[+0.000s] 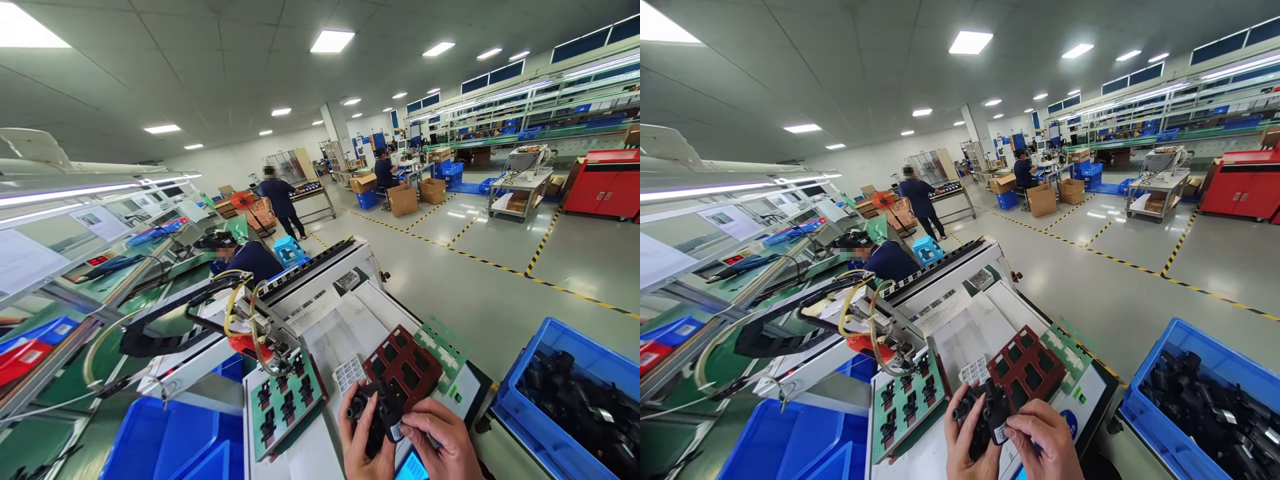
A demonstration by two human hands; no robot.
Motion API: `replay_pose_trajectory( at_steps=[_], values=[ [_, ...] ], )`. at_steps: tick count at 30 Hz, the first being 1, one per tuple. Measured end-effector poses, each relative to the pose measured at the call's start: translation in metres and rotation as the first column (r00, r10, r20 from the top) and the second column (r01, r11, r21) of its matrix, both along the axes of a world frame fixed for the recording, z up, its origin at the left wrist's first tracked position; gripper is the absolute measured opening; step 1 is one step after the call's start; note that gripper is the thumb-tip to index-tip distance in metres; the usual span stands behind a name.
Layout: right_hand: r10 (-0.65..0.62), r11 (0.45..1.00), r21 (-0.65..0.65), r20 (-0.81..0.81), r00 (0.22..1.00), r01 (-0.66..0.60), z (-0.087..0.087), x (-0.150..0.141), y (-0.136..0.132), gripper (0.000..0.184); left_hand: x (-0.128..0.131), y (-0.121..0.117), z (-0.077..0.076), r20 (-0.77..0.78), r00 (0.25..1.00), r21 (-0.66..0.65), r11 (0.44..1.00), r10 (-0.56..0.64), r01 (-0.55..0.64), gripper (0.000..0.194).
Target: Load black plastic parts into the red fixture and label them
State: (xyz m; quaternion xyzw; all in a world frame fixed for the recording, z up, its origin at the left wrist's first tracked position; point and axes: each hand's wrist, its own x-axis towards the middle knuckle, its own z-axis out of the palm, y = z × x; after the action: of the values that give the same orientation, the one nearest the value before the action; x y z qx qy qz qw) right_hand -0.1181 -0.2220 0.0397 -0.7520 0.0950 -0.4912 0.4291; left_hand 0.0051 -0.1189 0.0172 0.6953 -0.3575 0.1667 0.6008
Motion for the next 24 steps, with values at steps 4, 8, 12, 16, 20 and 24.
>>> replay_pose_trajectory(
  at_steps=[4, 8, 12, 16, 20, 24],
  values=[
    [0.002, 0.996, 0.093, -0.053, 0.999, 0.003, 0.002, 0.002, 0.004, 0.011, -0.001, 0.001, -0.002, -0.008, 1.0, -0.002, 1.0, 0.01, -0.01, 0.036],
    [-0.038, 0.995, 0.094, 0.011, 0.999, 0.037, 0.0, 0.004, 0.006, 0.009, -0.003, 0.002, -0.007, -0.049, 0.999, -0.028, 0.999, 0.016, -0.017, 0.037],
    [-0.038, 0.999, 0.005, 0.072, 0.997, 0.038, -0.002, 0.004, 0.006, 0.025, -0.003, 0.002, -0.005, -0.024, 0.999, -0.028, 0.999, 0.036, -0.037, 0.038],
    [-0.041, 0.999, -0.023, 0.062, 0.997, 0.043, 0.0, 0.003, 0.006, 0.022, -0.003, 0.001, 0.002, 0.042, 0.998, -0.045, 0.998, 0.038, -0.036, 0.041],
    [-0.028, 1.0, 0.016, 0.027, 0.999, 0.027, -0.001, 0.003, 0.005, 0.012, -0.003, 0.0, 0.002, 0.043, 0.998, -0.052, 0.998, 0.037, -0.035, 0.04],
    [-0.015, 1.0, 0.015, 0.05, 0.999, 0.014, -0.01, 0.004, 0.003, 0.04, -0.003, -0.001, 0.002, 0.008, 0.999, -0.063, 0.997, 0.036, -0.035, 0.039]
  ],
)
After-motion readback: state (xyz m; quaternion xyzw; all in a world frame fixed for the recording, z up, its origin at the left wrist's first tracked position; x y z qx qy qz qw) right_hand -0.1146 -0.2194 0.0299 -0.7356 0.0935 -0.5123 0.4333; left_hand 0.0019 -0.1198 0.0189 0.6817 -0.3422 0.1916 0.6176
